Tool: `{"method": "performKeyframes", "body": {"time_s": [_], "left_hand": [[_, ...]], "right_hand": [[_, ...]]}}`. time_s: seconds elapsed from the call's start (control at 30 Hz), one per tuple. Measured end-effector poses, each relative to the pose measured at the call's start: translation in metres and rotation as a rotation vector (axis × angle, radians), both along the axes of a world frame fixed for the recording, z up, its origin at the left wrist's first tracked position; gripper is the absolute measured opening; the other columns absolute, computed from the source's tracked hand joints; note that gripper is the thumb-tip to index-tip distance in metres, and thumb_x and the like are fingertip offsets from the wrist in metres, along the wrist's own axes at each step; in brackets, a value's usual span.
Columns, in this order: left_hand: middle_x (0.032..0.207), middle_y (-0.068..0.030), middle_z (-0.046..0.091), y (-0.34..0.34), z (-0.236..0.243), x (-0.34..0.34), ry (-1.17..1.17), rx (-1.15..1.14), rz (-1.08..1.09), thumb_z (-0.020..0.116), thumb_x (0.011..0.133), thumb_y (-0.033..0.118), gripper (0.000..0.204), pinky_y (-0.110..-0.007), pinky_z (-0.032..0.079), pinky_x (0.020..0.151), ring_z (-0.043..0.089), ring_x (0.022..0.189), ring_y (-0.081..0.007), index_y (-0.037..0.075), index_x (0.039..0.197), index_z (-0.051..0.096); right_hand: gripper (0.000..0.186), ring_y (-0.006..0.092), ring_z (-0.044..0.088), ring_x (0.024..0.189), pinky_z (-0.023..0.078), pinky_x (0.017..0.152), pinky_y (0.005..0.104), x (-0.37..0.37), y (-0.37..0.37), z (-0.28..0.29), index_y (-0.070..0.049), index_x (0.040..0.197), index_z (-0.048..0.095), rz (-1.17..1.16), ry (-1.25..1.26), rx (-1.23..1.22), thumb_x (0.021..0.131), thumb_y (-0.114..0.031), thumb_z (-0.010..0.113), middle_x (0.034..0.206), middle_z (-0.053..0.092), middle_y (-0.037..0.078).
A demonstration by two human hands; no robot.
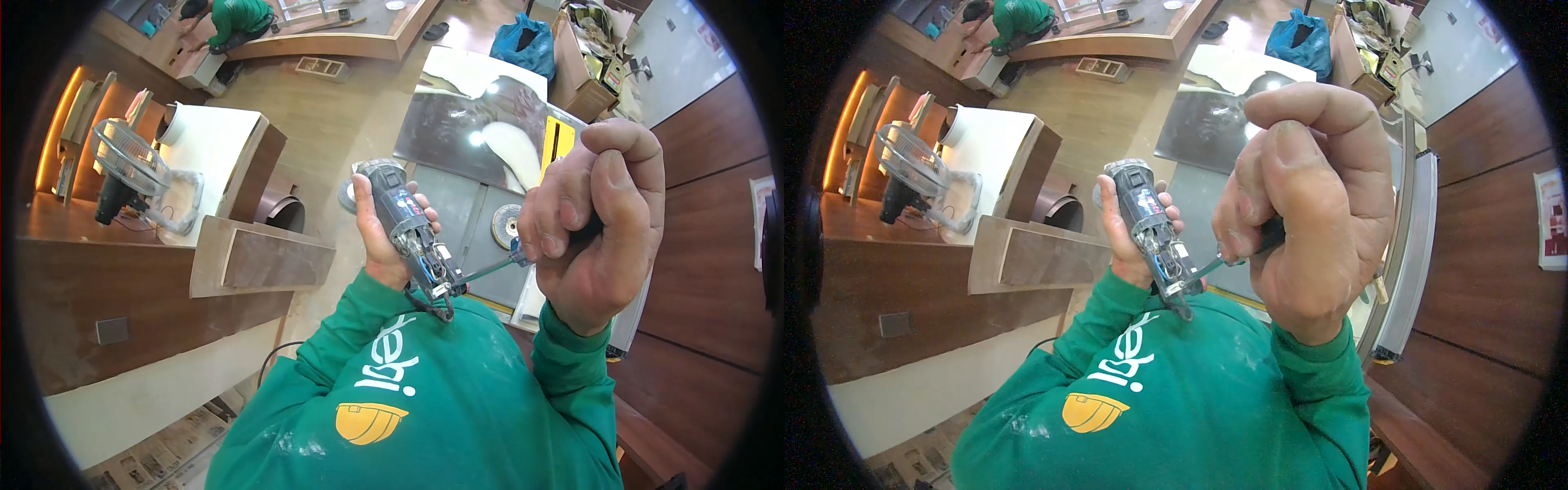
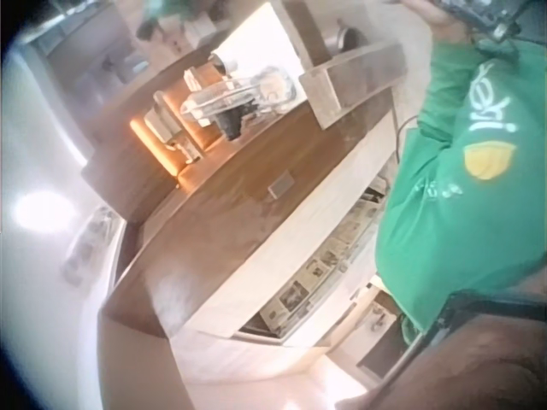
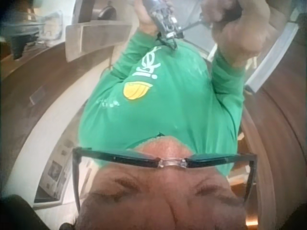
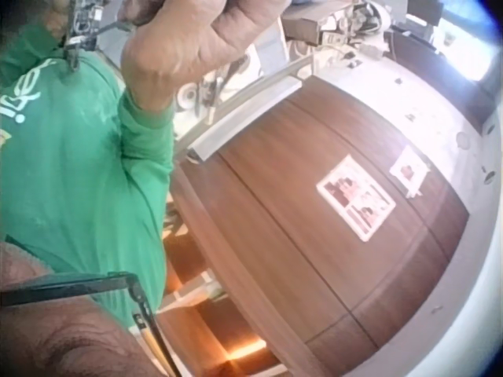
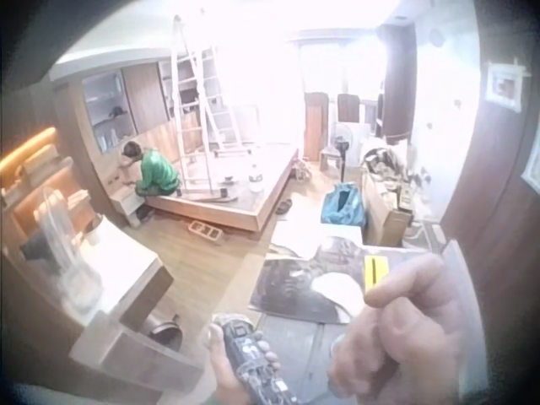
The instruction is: The person disassembles a handheld power tool, removes the battery, and uses a screwdriver to loosen and remove screws from the housing. They then manipulate internal components and wires while the tool rests on a workbench.
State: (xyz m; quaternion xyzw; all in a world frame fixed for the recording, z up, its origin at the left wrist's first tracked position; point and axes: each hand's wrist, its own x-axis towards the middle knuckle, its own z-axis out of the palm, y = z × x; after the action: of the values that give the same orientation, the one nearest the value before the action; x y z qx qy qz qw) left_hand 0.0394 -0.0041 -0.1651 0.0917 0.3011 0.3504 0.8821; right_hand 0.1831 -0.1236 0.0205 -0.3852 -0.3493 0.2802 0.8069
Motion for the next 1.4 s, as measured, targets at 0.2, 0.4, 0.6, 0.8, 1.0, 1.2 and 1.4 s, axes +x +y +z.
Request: {"method": "performKeyframes", "body": {"time_s": [0.2,0.4,0.6,0.8,1.0,1.2,1.4], "left_hand": [[0.087,-0.0095,0.068,0.0,0.004,0.0,0.01,0.015,-0.003,0.058,0.089,0.093,0.094,-0.041,0.064,0.063,0.073,0.071,-0.0251,0.004,0.12,0.057],[0.086,-0.0095,0.068,0.001,0.007,0.001,0.014,0.026,-0.016,0.057,0.089,0.093,0.095,-0.041,0.064,0.062,0.073,0.071,-0.0252,0.003,0.121,0.057],[0.086,-0.0095,0.068,0.001,0.005,0.002,0.041,0.06,-0.003,0.056,0.09,0.093,0.094,-0.042,0.063,0.062,0.073,0.07,-0.0254,0.004,0.121,0.057],[0.086,-0.0099,0.069,0.004,-0.003,-0.001,0.027,0.029,-0.002,0.056,0.091,0.092,0.093,-0.042,0.063,0.063,0.073,0.071,-0.0259,0.004,0.121,0.058],[0.091,-0.0107,0.072,0.005,-0.018,-0.009,0.002,0.055,0.013,0.059,0.092,0.09,0.097,-0.04,0.066,0.065,0.075,0.075,-0.0256,-0.002,0.121,0.061],[0.092,-0.0107,0.071,0.002,-0.022,-0.006,0.066,0.037,-0.001,0.057,0.093,0.089,0.094,-0.039,0.065,0.066,0.074,0.075,-0.025,-0.001,0.12,0.06],[0.093,-0.0095,0.071,0.0,-0.032,0.016,0.05,0.066,0.009,0.063,0.097,0.08,0.077,-0.042,0.065,0.073,0.074,0.081,-0.0255,0.006,0.117,0.061]], "right_hand": [[0.027,0.0097,0.04,0.049,0.04,0.041,0.0275,-0.003,0.002,-0.001,0.002,0.126,0.054,-0.005,0.041,-0.043,0.114,-0.02,0.045,0.075,0.046,0.004],[0.026,0.0099,0.041,0.049,0.041,0.042,0.0275,0.005,0.004,-0.009,0.001,0.127,0.055,0.013,0.021,-0.003,0.114,-0.019,0.045,0.076,0.047,0.004],[0.028,0.0095,0.048,0.055,0.045,0.049,0.0265,-0.001,0.007,-0.008,0.003,0.128,0.06,-0.165,0.038,-0.113,0.113,-0.019,0.052,0.079,0.053,0.004],[0.028,0.0078,0.056,0.064,0.049,0.055,0.0243,0.015,0.005,-0.019,0.003,0.131,0.061,-0.322,-0.065,-0.126,0.113,-0.019,0.059,0.092,0.062,0.006],[0.03,0.0071,0.059,0.065,0.049,0.053,0.0213,0.065,-0.005,-0.099,0.0,0.131,0.062,-0.284,-0.19,-0.579,0.112,-0.023,0.067,0.096,0.066,0.008],[0.037,0.0144,0.063,0.069,0.05,0.052,0.0287,0.09,-0.024,-0.15,0.003,0.137,0.051,-0.267,0.282,-0.417,0.113,-0.025,0.046,0.099,0.07,0.016],[0.047,0.0183,0.072,0.078,0.058,0.056,0.0292,0.105,-0.049,-0.175,0.002,0.145,0.047,-0.072,0.409,-0.612,0.114,-0.032,0.053,0.114,0.072,0.02]]}}
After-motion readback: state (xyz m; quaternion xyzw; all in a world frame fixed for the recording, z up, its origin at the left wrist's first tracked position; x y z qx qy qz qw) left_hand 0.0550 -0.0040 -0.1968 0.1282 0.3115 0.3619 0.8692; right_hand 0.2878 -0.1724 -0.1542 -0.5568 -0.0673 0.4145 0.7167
